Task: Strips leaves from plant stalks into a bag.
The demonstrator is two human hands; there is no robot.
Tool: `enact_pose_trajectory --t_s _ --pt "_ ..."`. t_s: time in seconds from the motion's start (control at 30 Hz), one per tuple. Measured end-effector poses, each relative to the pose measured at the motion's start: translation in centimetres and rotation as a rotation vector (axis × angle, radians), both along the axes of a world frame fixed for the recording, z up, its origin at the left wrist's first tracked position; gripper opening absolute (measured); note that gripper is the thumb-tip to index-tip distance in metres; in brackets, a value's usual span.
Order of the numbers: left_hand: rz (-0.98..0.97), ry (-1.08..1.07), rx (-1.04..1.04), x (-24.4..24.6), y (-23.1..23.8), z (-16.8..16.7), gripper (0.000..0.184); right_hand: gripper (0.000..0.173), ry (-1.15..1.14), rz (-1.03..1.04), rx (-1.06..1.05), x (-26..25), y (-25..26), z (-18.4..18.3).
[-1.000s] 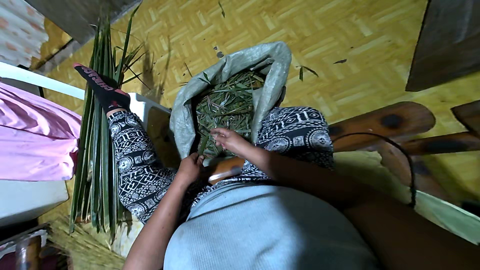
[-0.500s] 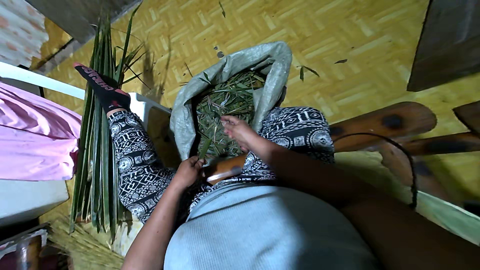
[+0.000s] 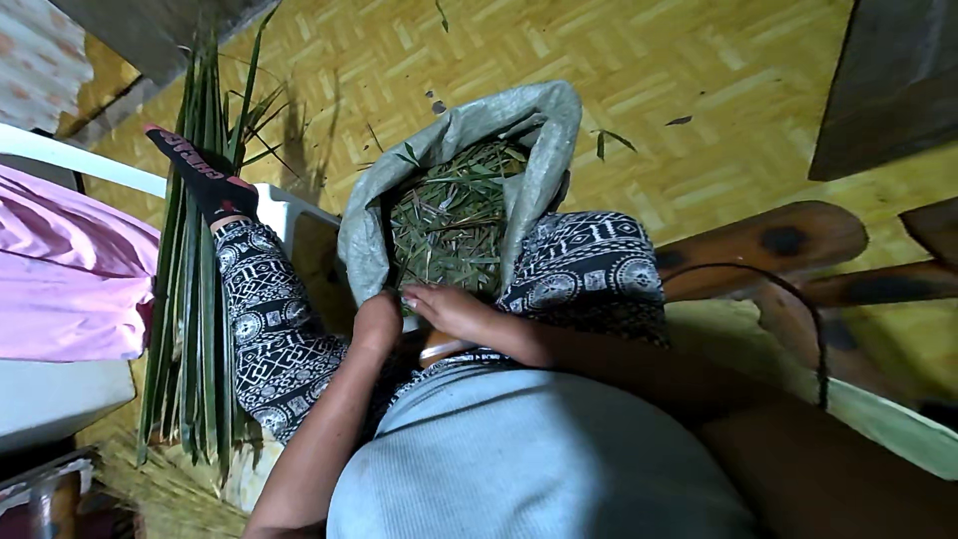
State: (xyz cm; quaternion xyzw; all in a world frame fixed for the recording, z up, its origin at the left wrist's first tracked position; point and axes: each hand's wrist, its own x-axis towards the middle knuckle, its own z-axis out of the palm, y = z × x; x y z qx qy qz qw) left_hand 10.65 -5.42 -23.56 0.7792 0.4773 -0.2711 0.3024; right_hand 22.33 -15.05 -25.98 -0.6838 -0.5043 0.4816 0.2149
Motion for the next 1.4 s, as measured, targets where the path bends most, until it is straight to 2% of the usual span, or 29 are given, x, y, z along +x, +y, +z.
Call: enact_pose_trajectory --t_s 0.2,0.43,0.67,0.73,0.9,0.97,1.07,1.17,1.3,1.4 --pt "-0.037 0.026 0.064 0.5 -0.6 -0.8 0.036 0.044 -0.154 -0.003 -0.078 0.3 0.6 -0.4" --pt "-0.035 -0.017 0.024 0.3 -0.6 -0.7 0.038 0.043 -0.342 -0.043 -0.007 1.3 0.9 -2.9" --pt "0.053 -0.113 -0.071 -0.4 0.0 -0.8 0.038 0.044 -0.221 -0.33 -0.106 5.0 1.4 -3.5" --pt "0.101 -0.156 -0.108 -0.5 0.2 -0.7 0.038 0.044 -0.172 -0.321 -0.025 4.6 0.8 -3.4" --pt "0.231 -0.27 -0.241 -1.0 0.8 -0.9 0.037 0.041 -0.107 -0.108 0.134 1.6 -0.6 -3.9" --pt "0.273 -0.301 -0.292 -1.2 0.7 -0.7 0.036 0.042 -0.113 -0.134 0.071 2.3 -0.1 -3.7" --pt "0.291 -0.312 -0.33 -1.6 0.5 -0.6 0.035 0.044 -0.119 -0.344 -0.028 4.3 0.8 -4.3" --pt "0.278 -0.324 -0.321 -1.8 0.6 -0.9 0.034 0.045 0.087 -0.472 -0.042 4.5 0.9 -4.0" --pt "0.266 -0.352 -0.329 -1.4 0.3 -1.0 0.033 0.037 0.669 -0.56 -0.11 1.9 0.3 -2.7" --pt "0.251 -0.335 -0.332 -1.6 0.4 -0.8 0.029 0.036 0.791 -0.631 -0.143 2.3 0.4 -3.1"
